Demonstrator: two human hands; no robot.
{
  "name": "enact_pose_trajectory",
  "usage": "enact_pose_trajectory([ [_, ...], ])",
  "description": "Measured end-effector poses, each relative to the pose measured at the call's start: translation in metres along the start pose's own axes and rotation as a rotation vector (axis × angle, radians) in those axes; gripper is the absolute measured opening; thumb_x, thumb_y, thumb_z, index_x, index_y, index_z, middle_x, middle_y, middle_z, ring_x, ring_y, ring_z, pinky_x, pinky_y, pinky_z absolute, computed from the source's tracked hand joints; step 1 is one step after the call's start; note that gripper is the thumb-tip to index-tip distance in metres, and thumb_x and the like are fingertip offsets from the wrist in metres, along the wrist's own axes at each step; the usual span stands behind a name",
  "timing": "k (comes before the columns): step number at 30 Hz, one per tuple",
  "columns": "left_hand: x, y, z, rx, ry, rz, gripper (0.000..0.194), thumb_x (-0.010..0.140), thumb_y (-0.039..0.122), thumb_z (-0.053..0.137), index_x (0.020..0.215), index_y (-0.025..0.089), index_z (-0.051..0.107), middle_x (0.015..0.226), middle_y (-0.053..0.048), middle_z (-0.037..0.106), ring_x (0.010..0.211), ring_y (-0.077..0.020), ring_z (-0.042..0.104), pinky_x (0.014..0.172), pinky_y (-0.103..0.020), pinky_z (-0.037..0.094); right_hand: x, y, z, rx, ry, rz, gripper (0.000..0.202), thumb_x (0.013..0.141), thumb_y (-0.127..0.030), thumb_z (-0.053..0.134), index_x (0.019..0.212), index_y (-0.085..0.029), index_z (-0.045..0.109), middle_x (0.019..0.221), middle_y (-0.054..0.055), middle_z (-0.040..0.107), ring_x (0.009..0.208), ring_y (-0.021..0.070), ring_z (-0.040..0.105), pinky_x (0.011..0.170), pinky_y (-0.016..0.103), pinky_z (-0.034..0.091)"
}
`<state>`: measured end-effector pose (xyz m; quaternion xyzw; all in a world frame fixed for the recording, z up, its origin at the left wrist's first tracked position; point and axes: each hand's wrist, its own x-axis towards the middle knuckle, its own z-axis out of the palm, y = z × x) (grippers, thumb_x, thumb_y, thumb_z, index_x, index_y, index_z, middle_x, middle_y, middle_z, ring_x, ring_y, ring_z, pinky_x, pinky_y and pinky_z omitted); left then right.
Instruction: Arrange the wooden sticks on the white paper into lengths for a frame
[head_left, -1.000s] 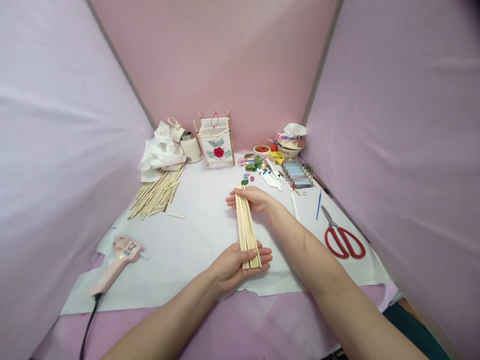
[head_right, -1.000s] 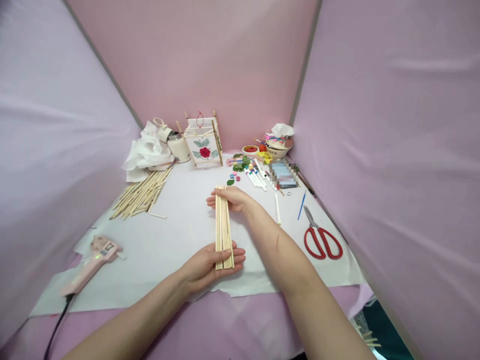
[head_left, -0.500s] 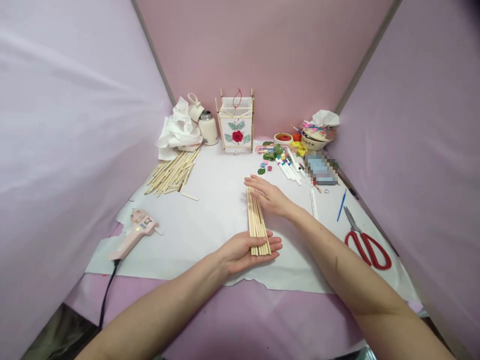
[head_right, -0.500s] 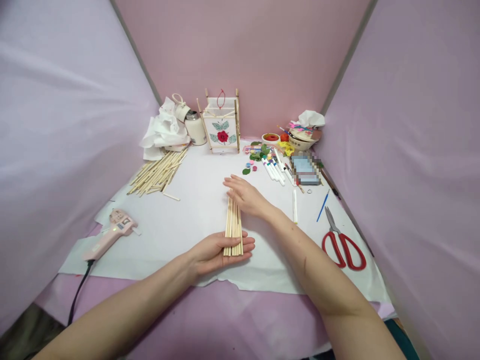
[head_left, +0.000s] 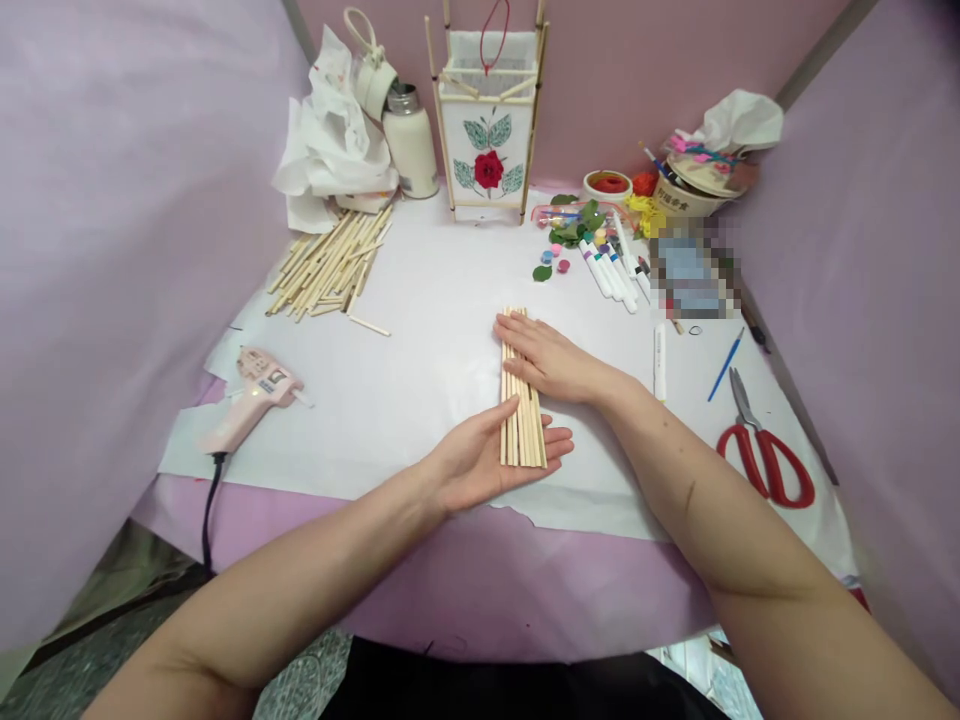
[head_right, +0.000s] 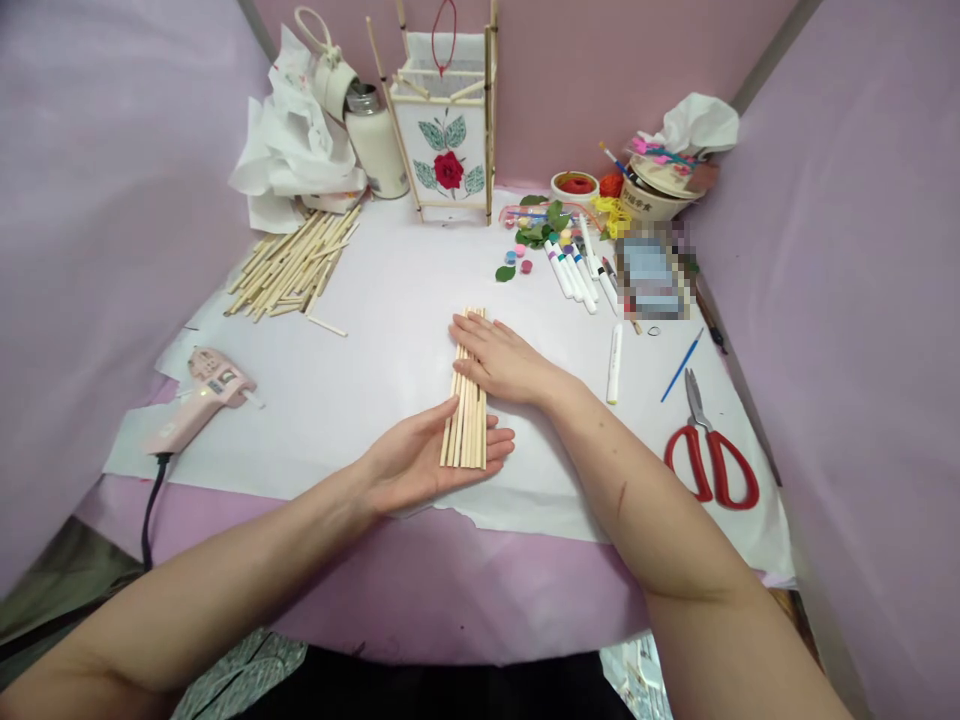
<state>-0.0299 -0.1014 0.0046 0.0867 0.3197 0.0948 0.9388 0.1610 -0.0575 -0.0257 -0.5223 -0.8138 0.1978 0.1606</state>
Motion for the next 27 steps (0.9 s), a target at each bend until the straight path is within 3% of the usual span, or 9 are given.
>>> enact_pose_trajectory([
  [7,-0.026,-0.036,-0.008,-0.092,-0.015,0.037,0.05,0.091,0.04,0.047,0.125,0.003,0.047,0.133,-0.024,0.051,0.127,-0.0276,0.048,0.111,-0.038,0.033,-0.001,-0.003,0.004,-0.07,-0.005,0.005,0.058,0.095,-0.046,0.033,0.147,-0.021,0.029,0.155,0.009,0.021,0.143,0.0258,0.016,0.114,0.049,0.017],
  [10,-0.045,-0.056,-0.008,-0.07,0.008,-0.028,0.05,0.09,0.044,0.047,0.121,0.005,0.052,0.132,-0.023,0.053,0.126,-0.027,0.049,0.109,-0.037,0.034,-0.001,-0.003,0.006,-0.104,-0.004,0.012,0.059,0.094,-0.045,0.034,0.147,-0.019,0.029,0.155,0.009,0.02,0.143,0.0256,0.015,0.115,0.048,0.016],
  [14,-0.073,-0.055,-0.001,0.325,-0.041,-0.156,0.04,0.085,0.042,0.057,0.114,0.014,0.061,0.115,-0.018,0.065,0.106,-0.0275,0.064,0.098,-0.042,0.044,-0.003,-0.003,0.007,-0.105,-0.001,0.014,0.059,0.094,-0.044,0.036,0.147,-0.02,0.029,0.155,0.008,0.02,0.143,0.0253,0.015,0.115,0.048,0.015],
  [15,-0.077,-0.047,0.001,0.499,-0.05,-0.082,0.036,0.083,0.038,0.061,0.111,0.016,0.062,0.108,-0.015,0.068,0.099,-0.0268,0.066,0.094,-0.043,0.046,-0.003,-0.003,0.007,-0.099,0.004,0.011,0.059,0.094,-0.044,0.036,0.147,-0.021,0.029,0.155,0.008,0.021,0.143,0.0251,0.015,0.115,0.048,0.015],
  [17,-0.077,-0.025,0.005,0.867,-0.01,0.239,0.031,0.079,0.032,0.067,0.106,0.018,0.066,0.101,-0.011,0.071,0.093,-0.0243,0.066,0.092,-0.042,0.047,-0.004,-0.002,0.008,-0.082,0.01,0.005,0.059,0.094,-0.045,0.037,0.147,-0.021,0.03,0.155,0.008,0.022,0.143,0.025,0.016,0.115,0.048,0.014],
  [19,-0.066,-0.001,0.006,1.159,0.083,0.595,0.028,0.076,0.028,0.068,0.103,0.018,0.069,0.107,-0.009,0.069,0.103,-0.0236,0.062,0.099,-0.04,0.043,-0.004,0.0,0.009,-0.051,0.021,-0.004,0.06,0.094,-0.046,0.037,0.147,-0.021,0.028,0.155,0.008,0.021,0.144,0.0252,0.015,0.115,0.049,0.013],
  [21,-0.048,0.02,0.003,1.335,0.083,0.833,0.025,0.079,0.027,0.065,0.102,0.017,0.07,0.11,-0.008,0.068,0.109,-0.0228,0.059,0.103,-0.039,0.039,-0.004,0.002,0.007,0.003,0.052,-0.013,0.061,0.094,-0.047,0.034,0.149,-0.021,0.025,0.156,0.008,0.018,0.144,0.0246,0.012,0.115,0.05,0.012],
  [24,-0.014,0.041,-0.005,1.522,0.003,1.015,0.024,0.086,0.025,0.055,0.104,0.017,0.069,0.112,-0.007,0.067,0.11,-0.0202,0.059,0.104,-0.038,0.039,-0.008,0.004,-0.002,0.112,0.161,-0.002,0.059,0.096,-0.045,0.028,0.149,-0.021,0.022,0.157,0.006,0.016,0.144,0.0217,0.012,0.115,0.048,0.014],
  [27,0.013,0.052,-0.013,1.708,-0.071,1.11,0.027,0.09,0.024,0.049,0.11,0.018,0.066,0.12,-0.008,0.064,0.118,-0.0197,0.054,0.107,-0.04,0.036,-0.025,0.003,-0.019,0.164,0.347,0.087,0.054,0.095,-0.042,0.032,0.146,-0.023,0.032,0.154,0.004,0.025,0.142,0.0202,0.022,0.115,0.045,0.019],
])
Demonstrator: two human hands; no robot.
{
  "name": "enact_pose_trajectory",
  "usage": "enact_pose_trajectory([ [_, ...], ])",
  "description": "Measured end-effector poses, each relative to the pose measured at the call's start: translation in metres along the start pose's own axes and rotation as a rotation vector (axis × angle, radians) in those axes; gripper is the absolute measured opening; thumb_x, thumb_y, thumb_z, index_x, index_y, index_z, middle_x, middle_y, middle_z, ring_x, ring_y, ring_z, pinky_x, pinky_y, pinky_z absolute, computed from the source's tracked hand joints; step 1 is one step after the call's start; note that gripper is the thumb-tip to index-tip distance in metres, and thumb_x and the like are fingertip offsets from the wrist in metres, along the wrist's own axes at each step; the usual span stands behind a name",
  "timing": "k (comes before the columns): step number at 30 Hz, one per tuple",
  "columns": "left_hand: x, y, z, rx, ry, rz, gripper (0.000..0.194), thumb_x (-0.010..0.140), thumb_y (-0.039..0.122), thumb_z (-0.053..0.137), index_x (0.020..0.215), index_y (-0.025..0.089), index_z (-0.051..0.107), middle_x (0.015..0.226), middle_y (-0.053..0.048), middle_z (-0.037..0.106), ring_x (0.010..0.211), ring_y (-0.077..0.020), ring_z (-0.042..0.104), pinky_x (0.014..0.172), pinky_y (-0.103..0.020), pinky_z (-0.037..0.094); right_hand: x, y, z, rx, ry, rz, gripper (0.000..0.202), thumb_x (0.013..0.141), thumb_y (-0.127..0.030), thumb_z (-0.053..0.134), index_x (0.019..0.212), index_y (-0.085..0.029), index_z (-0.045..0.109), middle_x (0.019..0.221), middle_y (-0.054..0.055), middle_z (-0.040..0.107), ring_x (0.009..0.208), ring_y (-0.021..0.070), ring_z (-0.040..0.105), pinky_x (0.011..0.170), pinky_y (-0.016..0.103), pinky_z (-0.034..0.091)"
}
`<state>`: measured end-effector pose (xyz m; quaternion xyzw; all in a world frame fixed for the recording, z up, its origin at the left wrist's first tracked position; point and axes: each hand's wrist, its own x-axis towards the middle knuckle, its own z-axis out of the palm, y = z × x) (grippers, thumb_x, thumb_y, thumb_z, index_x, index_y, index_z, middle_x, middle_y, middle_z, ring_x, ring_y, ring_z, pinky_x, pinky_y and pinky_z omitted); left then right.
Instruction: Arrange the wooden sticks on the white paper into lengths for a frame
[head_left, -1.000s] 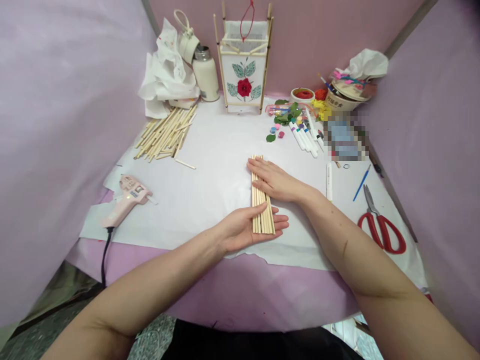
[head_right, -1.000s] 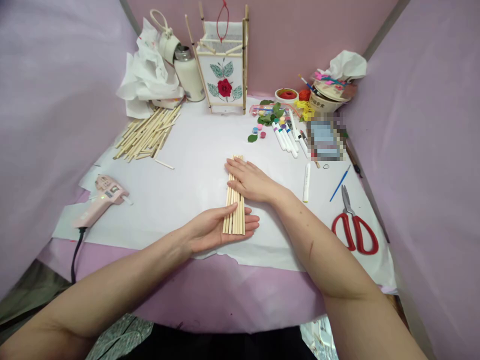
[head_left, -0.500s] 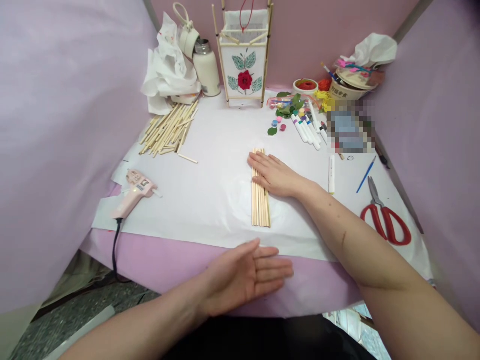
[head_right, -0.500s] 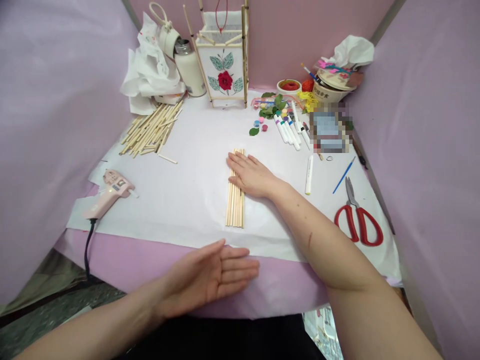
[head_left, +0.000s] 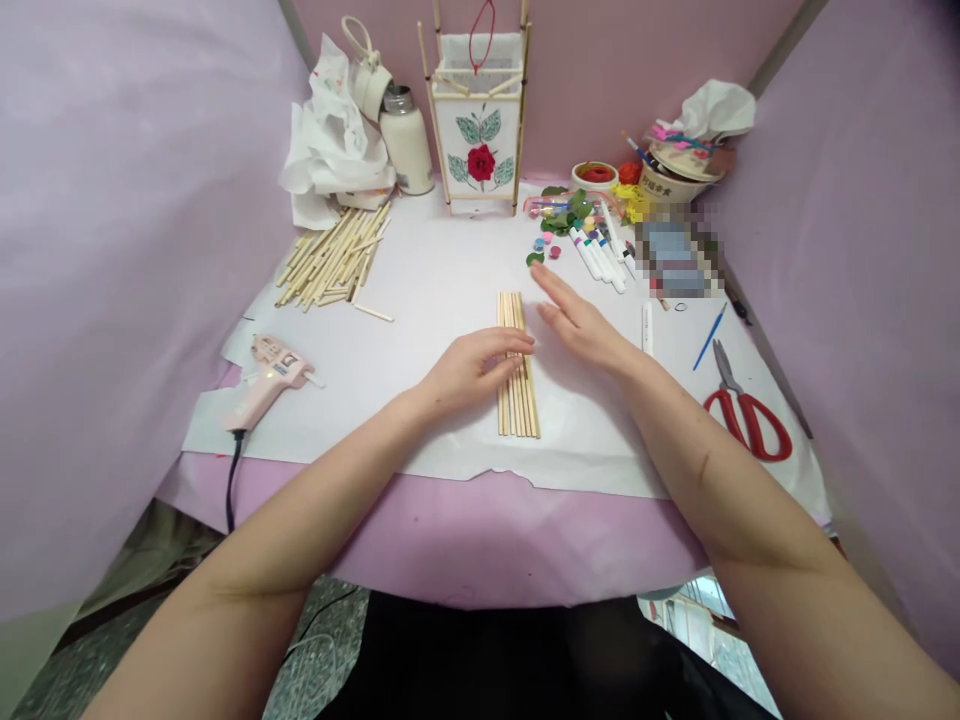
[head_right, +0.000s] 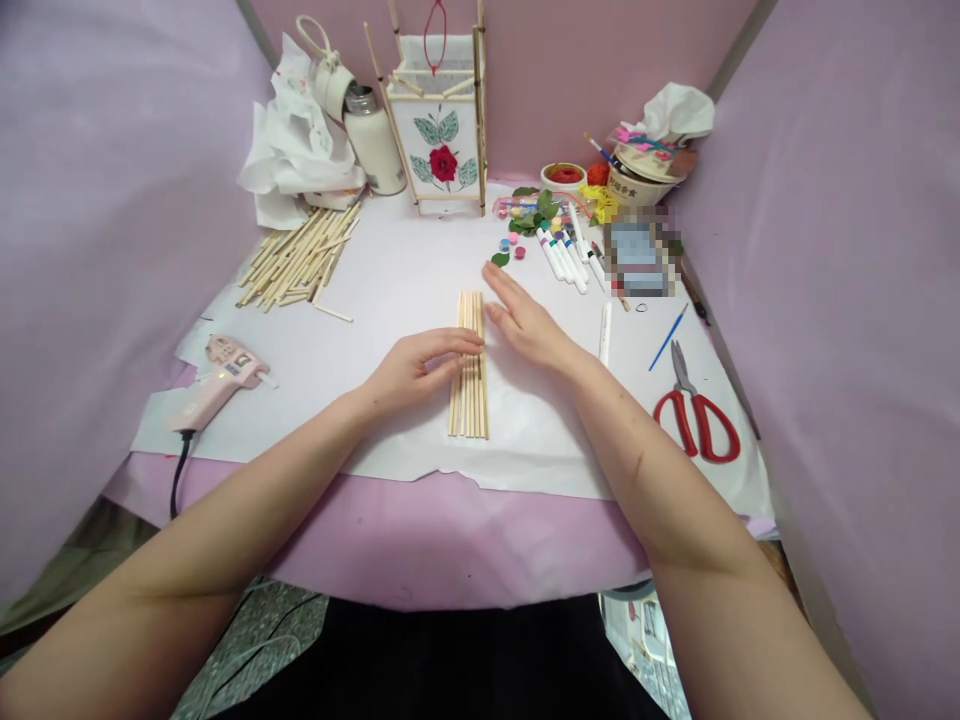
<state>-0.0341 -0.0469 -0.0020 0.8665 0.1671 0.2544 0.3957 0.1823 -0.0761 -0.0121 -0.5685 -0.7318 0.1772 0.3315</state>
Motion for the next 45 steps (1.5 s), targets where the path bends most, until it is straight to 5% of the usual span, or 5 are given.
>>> enact_pose_trajectory([
  [7,0.007,-0.012,0.006,0.339,-0.348,0.191,0.036,0.091,0.044,0.048,0.122,0.027,0.059,0.139,-0.006,0.051,0.138,-0.0285,0.031,0.113,-0.057,0.015,-0.053,0.011,-0.04,-0.13,0.381,0.333,0.032,0.087,-0.029,0.048,0.11,-0.018,0.067,0.115,0.007,0.067,0.108,0.0217,0.06,0.097,0.038,0.044],
  [16,0.005,-0.02,0.007,0.323,-0.331,0.196,0.029,0.095,0.035,0.042,0.109,0.023,0.066,0.125,-0.005,0.062,0.132,-0.0233,0.041,0.115,-0.048,0.02,-0.078,0.032,-0.064,-0.284,0.561,0.596,0.033,0.087,-0.034,0.046,0.105,-0.018,0.068,0.106,0.007,0.07,0.093,0.0225,0.063,0.085,0.035,0.046],
  [32,0.004,-0.022,0.004,0.335,-0.239,0.207,0.026,0.094,0.028,0.043,0.098,0.024,0.069,0.115,-0.005,0.066,0.128,-0.0214,0.047,0.113,-0.045,0.027,-0.07,0.008,-0.049,-0.324,0.372,0.545,0.036,0.09,-0.038,0.045,0.112,-0.017,0.064,0.117,0.011,0.064,0.112,0.0247,0.056,0.097,0.04,0.041],
  [41,0.006,-0.029,0.002,0.306,-0.254,0.14,0.029,0.093,0.025,0.044,0.112,0.026,0.066,0.128,-0.003,0.06,0.133,-0.0209,0.04,0.116,-0.048,0.019,-0.073,-0.079,0.034,-0.231,-0.106,0.116,0.127,0.057,-0.062,0.076,0.151,-0.017,0.005,0.156,0.016,0.009,0.144,0.0301,0.01,0.114,0.049,0.021],
  [45,0.009,-0.032,0.001,0.307,-0.26,0.13,0.035,0.09,0.023,0.048,0.123,0.025,0.06,0.128,-0.005,0.06,0.127,-0.0197,0.047,0.118,-0.046,0.017,-0.062,-0.078,0.054,-0.256,-0.102,0.154,0.123,0.062,-0.059,0.075,0.151,-0.016,0.002,0.156,0.017,0.008,0.144,0.0294,0.007,0.115,0.051,0.016],
])
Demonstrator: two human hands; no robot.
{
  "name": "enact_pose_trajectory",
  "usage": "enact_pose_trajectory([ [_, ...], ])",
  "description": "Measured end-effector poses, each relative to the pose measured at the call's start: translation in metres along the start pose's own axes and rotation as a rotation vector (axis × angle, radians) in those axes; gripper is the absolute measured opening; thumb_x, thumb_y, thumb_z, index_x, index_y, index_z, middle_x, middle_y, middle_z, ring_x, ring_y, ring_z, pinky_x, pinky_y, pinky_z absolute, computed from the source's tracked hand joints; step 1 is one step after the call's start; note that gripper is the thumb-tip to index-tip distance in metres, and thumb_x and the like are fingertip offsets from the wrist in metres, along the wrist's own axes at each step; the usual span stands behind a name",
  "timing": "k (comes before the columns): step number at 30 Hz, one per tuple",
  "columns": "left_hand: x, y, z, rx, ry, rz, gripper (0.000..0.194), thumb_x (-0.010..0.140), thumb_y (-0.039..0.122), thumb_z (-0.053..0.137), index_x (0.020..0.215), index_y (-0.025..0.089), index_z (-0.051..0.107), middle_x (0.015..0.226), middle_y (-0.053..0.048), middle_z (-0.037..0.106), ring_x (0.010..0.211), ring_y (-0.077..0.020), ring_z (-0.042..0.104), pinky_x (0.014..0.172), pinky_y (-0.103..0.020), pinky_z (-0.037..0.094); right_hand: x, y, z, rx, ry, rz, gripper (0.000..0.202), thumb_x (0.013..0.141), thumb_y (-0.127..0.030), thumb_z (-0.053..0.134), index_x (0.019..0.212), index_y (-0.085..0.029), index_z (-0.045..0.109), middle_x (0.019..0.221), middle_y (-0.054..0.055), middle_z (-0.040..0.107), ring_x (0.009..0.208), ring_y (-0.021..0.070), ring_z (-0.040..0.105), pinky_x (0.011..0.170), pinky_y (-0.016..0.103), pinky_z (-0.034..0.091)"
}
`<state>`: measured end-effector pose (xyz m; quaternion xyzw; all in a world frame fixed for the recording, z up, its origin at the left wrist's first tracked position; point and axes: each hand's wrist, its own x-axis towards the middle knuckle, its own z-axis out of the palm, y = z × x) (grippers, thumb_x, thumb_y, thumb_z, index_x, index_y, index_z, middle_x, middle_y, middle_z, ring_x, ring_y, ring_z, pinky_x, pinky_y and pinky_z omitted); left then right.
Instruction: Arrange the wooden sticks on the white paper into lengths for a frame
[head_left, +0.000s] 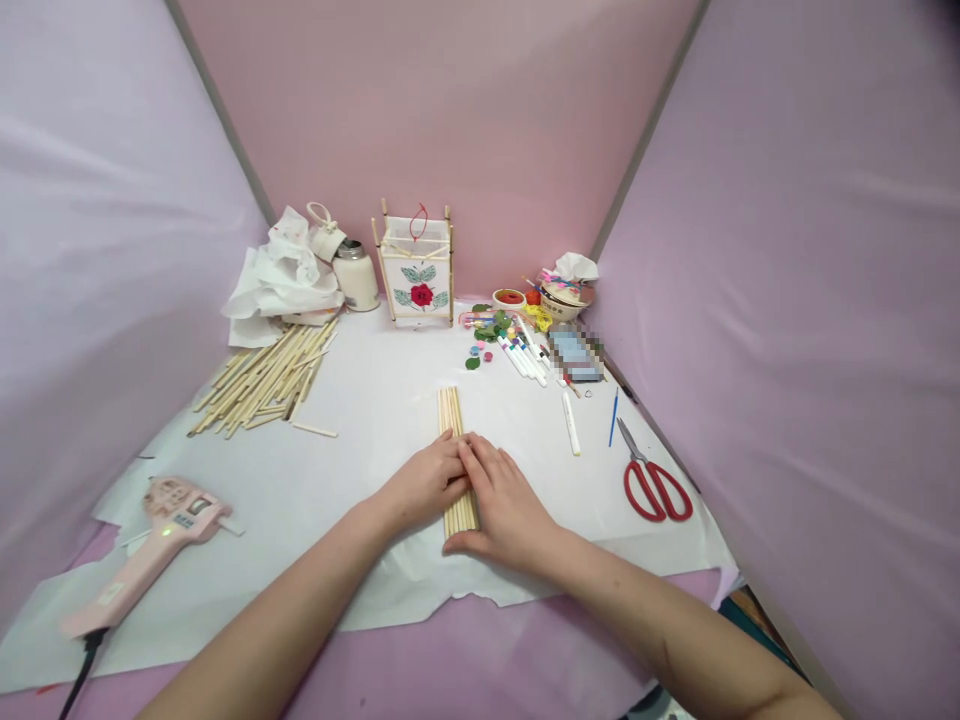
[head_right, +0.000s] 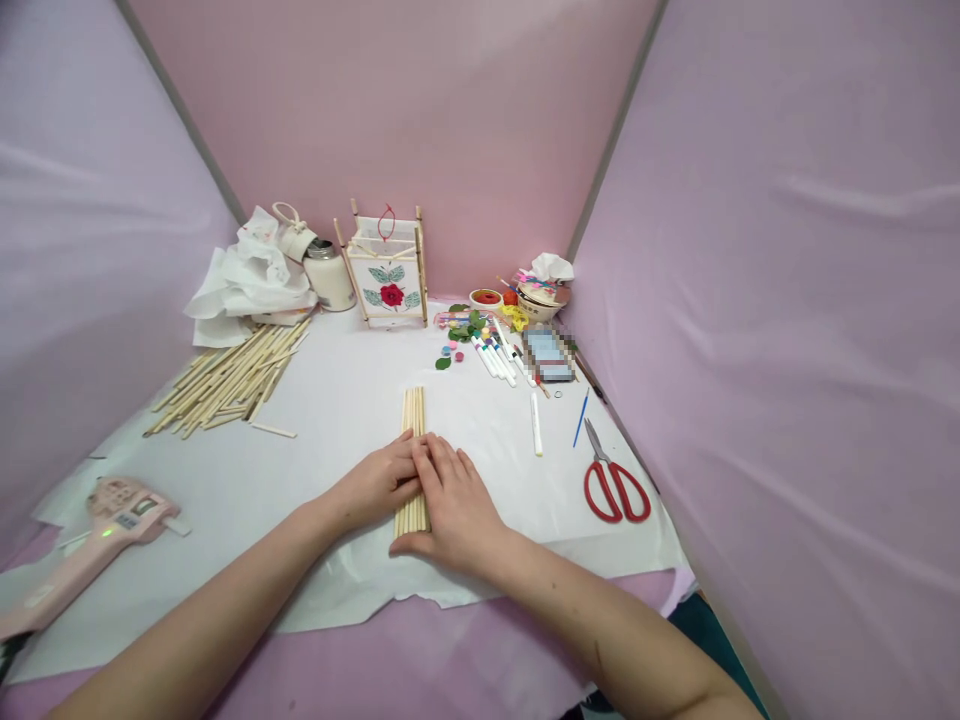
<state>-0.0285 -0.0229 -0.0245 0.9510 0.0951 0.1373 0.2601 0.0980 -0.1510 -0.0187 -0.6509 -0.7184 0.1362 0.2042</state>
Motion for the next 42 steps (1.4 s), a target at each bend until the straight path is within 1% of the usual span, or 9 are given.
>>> enact_pose_trajectory([
  [6,0.008,-0.008,-0.008,-0.009,0.005,0.045,0.031,0.092,0.024,0.046,0.115,0.025,0.066,0.122,-0.004,0.064,0.12,-0.0176,0.053,0.117,-0.042,0.021,0.013,0.004,0.004,0.043,0.036,0.016,0.114,0.066,-0.065,0.068,0.151,-0.019,0.009,0.155,0.016,0.015,0.143,0.0314,0.014,0.113,0.054,0.017],
  [10,0.006,-0.016,-0.008,0.007,0.011,0.086,0.029,0.093,0.028,0.045,0.112,0.025,0.067,0.125,-0.004,0.062,0.127,-0.021,0.048,0.115,-0.046,0.026,0.016,0.037,-0.033,0.051,0.15,0.015,0.08,0.079,-0.053,0.061,0.145,-0.018,0.03,0.148,0.016,0.034,0.136,0.0277,0.031,0.109,0.046,0.029],
  [13,0.003,-0.021,-0.006,0.009,0.028,0.097,0.029,0.094,0.03,0.045,0.111,0.025,0.067,0.127,-0.005,0.061,0.129,-0.0221,0.046,0.112,-0.046,0.031,0.027,0.094,-0.075,-0.116,0.36,0.428,0.037,0.092,-0.035,0.044,0.119,-0.014,0.057,0.117,0.016,0.062,0.107,0.0246,0.057,0.093,0.038,0.041],
  [16,0.002,-0.022,-0.005,0.004,0.03,0.082,0.029,0.094,0.031,0.045,0.112,0.025,0.067,0.128,-0.004,0.061,0.129,-0.0218,0.046,0.112,-0.046,0.032,0.043,0.151,-0.102,-0.354,0.288,0.702,0.027,0.089,-0.026,0.046,0.1,-0.01,0.065,0.101,0.018,0.067,0.095,0.0255,0.061,0.082,0.033,0.042],
  [19,0.002,-0.02,-0.007,0.019,0.021,0.082,0.029,0.094,0.031,0.045,0.11,0.025,0.067,0.127,-0.005,0.061,0.129,-0.0211,0.047,0.112,-0.045,0.032,0.055,0.18,-0.104,-0.426,0.188,0.777,0.025,0.088,-0.025,0.048,0.093,-0.011,0.067,0.096,0.017,0.069,0.093,0.0249,0.063,0.077,0.03,0.04],
  [22,0.002,-0.017,-0.009,0.028,0.017,0.092,0.029,0.095,0.031,0.043,0.108,0.024,0.068,0.126,-0.005,0.062,0.128,-0.0203,0.047,0.112,-0.043,0.032,0.057,0.183,-0.098,-0.447,0.168,0.81,0.024,0.086,-0.022,0.047,0.089,-0.012,0.069,0.092,0.016,0.07,0.092,0.0242,0.063,0.074,0.029,0.039],
  [31,0.002,-0.021,-0.006,-0.009,0.028,0.092,0.028,0.093,0.032,0.046,0.109,0.024,0.067,0.127,-0.005,0.061,0.129,-0.0213,0.047,0.111,-0.044,0.033,0.019,0.157,-0.104,-0.464,0.363,0.737,0.029,0.089,-0.023,0.039,0.091,-0.014,0.067,0.091,0.014,0.068,0.082,0.0236,0.063,0.067,0.03,0.039],
  [34,0.001,-0.021,-0.005,-0.01,0.049,0.101,0.028,0.093,0.032,0.047,0.111,0.024,0.067,0.127,-0.006,0.061,0.129,-0.0219,0.046,0.111,-0.045,0.033,0.014,0.157,-0.106,-0.443,0.309,0.791,0.029,0.089,-0.024,0.04,0.094,-0.013,0.066,0.092,0.016,0.067,0.084,0.0242,0.063,0.067,0.03,0.04],
  [42,-0.001,-0.018,-0.005,0.016,0.085,0.076,0.029,0.092,0.032,0.048,0.11,0.022,0.067,0.126,-0.007,0.062,0.128,-0.0227,0.047,0.111,-0.045,0.035,0.068,0.169,-0.117,-0.496,0.205,0.695,0.032,0.09,-0.02,0.039,0.099,-0.017,0.07,0.109,0.014,0.065,0.102,0.022,0.058,0.082,0.028,0.04],
])
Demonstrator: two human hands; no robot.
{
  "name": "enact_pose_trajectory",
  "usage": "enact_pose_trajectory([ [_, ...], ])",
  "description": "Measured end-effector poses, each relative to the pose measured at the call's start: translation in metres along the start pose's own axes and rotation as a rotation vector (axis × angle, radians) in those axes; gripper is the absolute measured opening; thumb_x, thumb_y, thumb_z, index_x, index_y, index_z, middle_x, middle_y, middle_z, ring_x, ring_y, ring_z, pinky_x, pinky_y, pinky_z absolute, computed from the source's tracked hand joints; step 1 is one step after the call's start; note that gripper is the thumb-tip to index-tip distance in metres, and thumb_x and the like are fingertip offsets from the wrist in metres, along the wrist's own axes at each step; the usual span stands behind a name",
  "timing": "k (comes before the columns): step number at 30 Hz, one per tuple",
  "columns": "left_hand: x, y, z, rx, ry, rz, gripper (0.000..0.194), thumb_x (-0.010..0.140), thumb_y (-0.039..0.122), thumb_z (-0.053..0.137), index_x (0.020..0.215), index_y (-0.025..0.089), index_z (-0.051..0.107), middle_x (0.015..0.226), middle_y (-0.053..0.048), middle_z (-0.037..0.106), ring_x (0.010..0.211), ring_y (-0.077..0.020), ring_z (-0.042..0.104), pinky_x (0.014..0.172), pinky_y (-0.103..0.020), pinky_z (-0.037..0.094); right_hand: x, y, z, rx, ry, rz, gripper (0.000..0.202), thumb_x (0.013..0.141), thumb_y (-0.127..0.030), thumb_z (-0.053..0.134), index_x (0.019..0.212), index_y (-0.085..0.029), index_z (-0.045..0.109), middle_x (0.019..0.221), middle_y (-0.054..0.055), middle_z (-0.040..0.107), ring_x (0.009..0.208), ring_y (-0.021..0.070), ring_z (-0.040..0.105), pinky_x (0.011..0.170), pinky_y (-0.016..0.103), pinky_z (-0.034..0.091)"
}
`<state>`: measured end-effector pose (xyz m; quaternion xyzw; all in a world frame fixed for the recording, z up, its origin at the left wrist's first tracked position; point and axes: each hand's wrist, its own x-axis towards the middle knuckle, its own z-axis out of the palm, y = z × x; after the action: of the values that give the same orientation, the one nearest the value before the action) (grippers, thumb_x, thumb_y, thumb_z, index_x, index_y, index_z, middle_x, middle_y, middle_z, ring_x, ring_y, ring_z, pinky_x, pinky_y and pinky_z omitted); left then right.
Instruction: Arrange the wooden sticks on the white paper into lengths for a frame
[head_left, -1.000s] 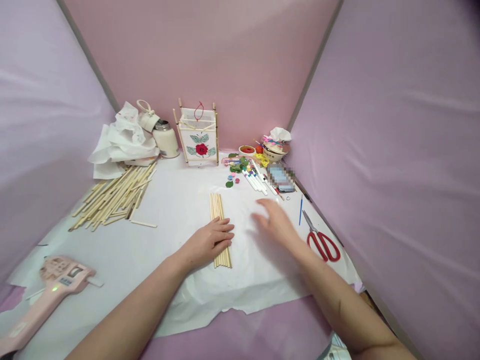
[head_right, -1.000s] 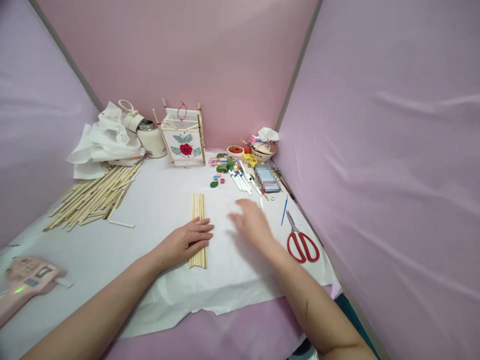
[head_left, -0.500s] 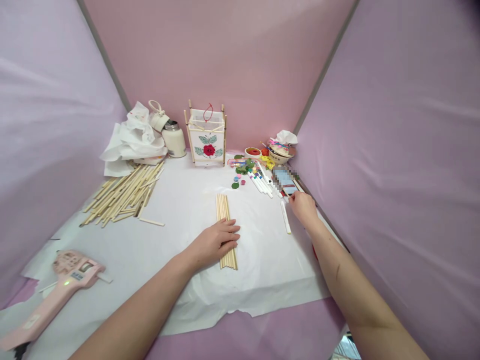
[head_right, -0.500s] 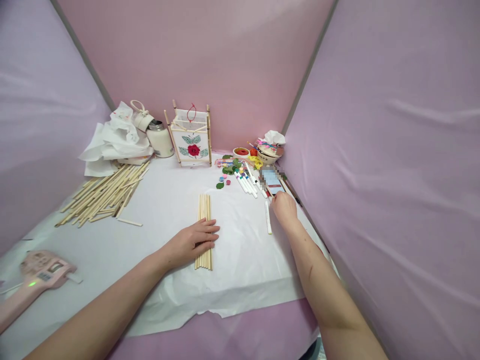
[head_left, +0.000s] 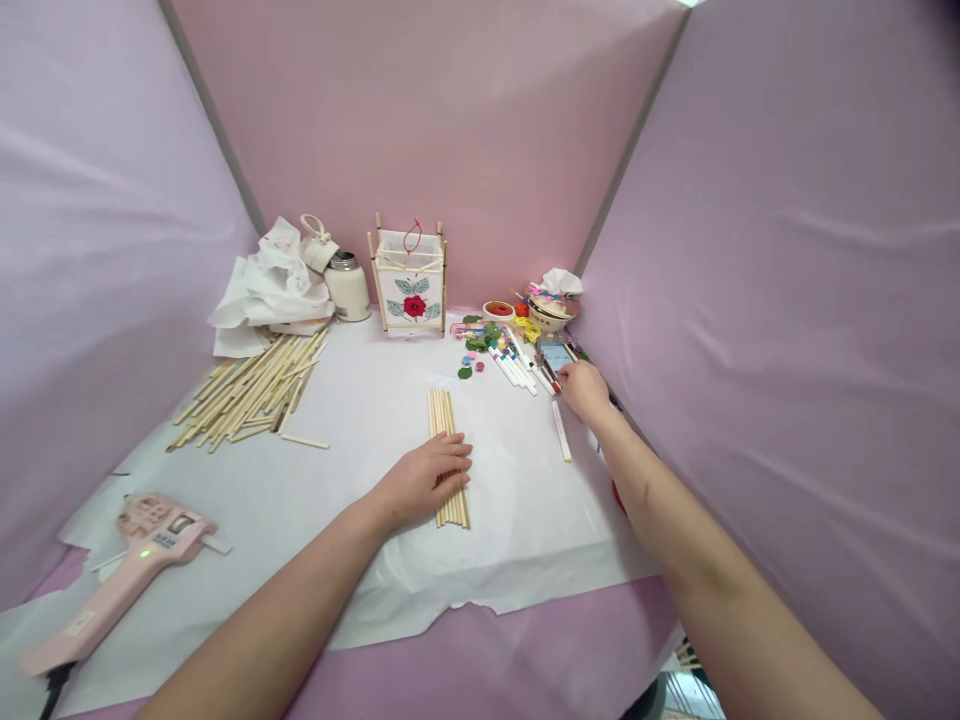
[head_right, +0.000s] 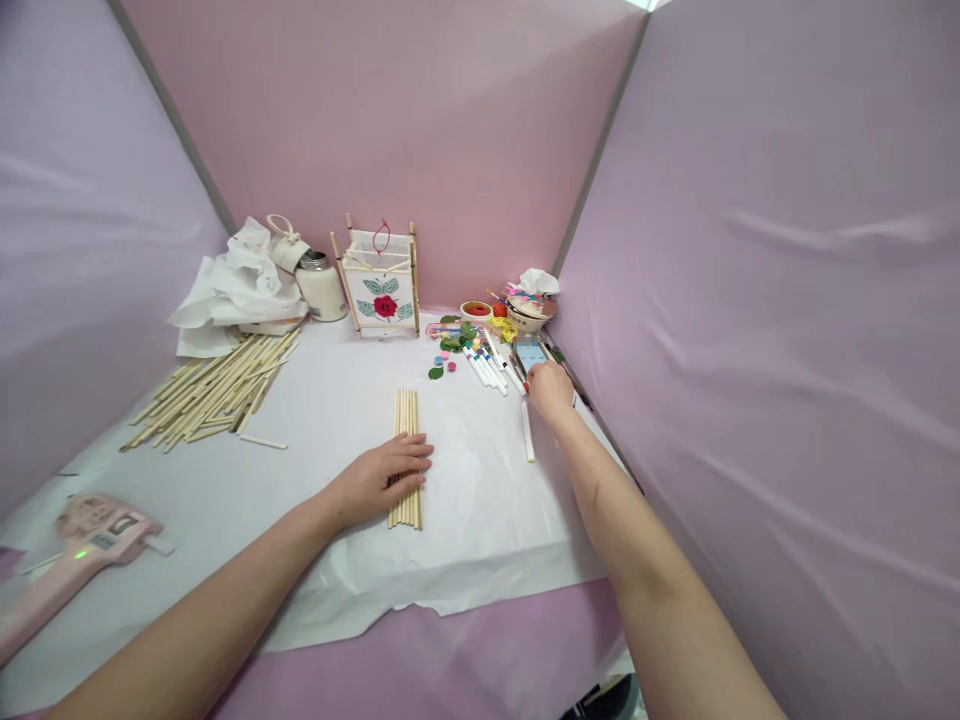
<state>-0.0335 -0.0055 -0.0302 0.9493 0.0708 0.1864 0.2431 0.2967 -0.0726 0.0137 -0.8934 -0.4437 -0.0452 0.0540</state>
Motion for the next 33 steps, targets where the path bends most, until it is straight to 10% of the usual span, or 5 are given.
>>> enact_pose_trajectory([
  [14,-0.001,0.002,-0.002,-0.031,0.021,-0.024,0.026,0.091,0.03,0.048,0.104,0.021,0.068,0.123,-0.007,0.064,0.127,-0.0223,0.049,0.111,-0.044,0.035,0.045,-0.039,0.007,-0.042,-0.128,0.127,0.033,0.083,-0.015,0.048,0.109,-0.005,0.066,0.109,0.024,0.065,0.1,0.0273,0.062,0.078,0.03,0.044],
  [19,0.001,0.007,-0.008,0.022,0.212,-0.02,0.025,0.089,0.024,0.047,0.105,0.021,0.066,0.117,-0.007,0.066,0.121,-0.0212,0.053,0.109,-0.045,0.035,-0.012,-0.029,-0.016,-0.032,-0.004,0.063,0.029,0.088,-0.02,0.043,0.097,-0.01,0.068,0.098,0.019,0.067,0.089,0.0252,0.063,0.071,0.029,0.042],
  [23,-0.012,0.025,-0.022,0.171,0.528,-0.082,0.027,0.088,0.021,0.048,0.111,0.023,0.061,0.122,-0.007,0.061,0.12,-0.0199,0.051,0.11,-0.046,0.029,-0.094,-0.043,-0.024,0.144,-0.005,-0.461,0.022,0.092,-0.023,0.042,0.089,-0.017,0.062,0.089,0.008,0.065,0.084,0.0194,0.059,0.071,0.027,0.041],
  [27,-0.046,0.052,-0.025,0.291,0.362,-0.117,0.025,0.088,0.027,0.053,0.111,0.025,0.06,0.115,-0.007,0.062,0.111,-0.0226,0.053,0.102,-0.046,0.029,-0.167,-0.058,-0.019,0.188,-0.048,-0.84,0.022,0.095,-0.022,0.039,0.088,-0.018,0.059,0.085,0.007,0.061,0.082,0.0187,0.054,0.069,0.028,0.039],
  [33,-0.083,0.075,-0.007,0.255,0.106,-0.132,0.019,0.09,0.029,0.052,0.103,0.02,0.062,0.097,-0.006,0.065,0.092,-0.0194,0.056,0.085,-0.038,0.034,-0.206,-0.058,0.001,0.124,-0.026,-0.977,0.02,0.092,-0.012,0.043,0.082,-0.017,0.06,0.079,0.006,0.057,0.073,0.0183,0.047,0.063,0.03,0.033],
])
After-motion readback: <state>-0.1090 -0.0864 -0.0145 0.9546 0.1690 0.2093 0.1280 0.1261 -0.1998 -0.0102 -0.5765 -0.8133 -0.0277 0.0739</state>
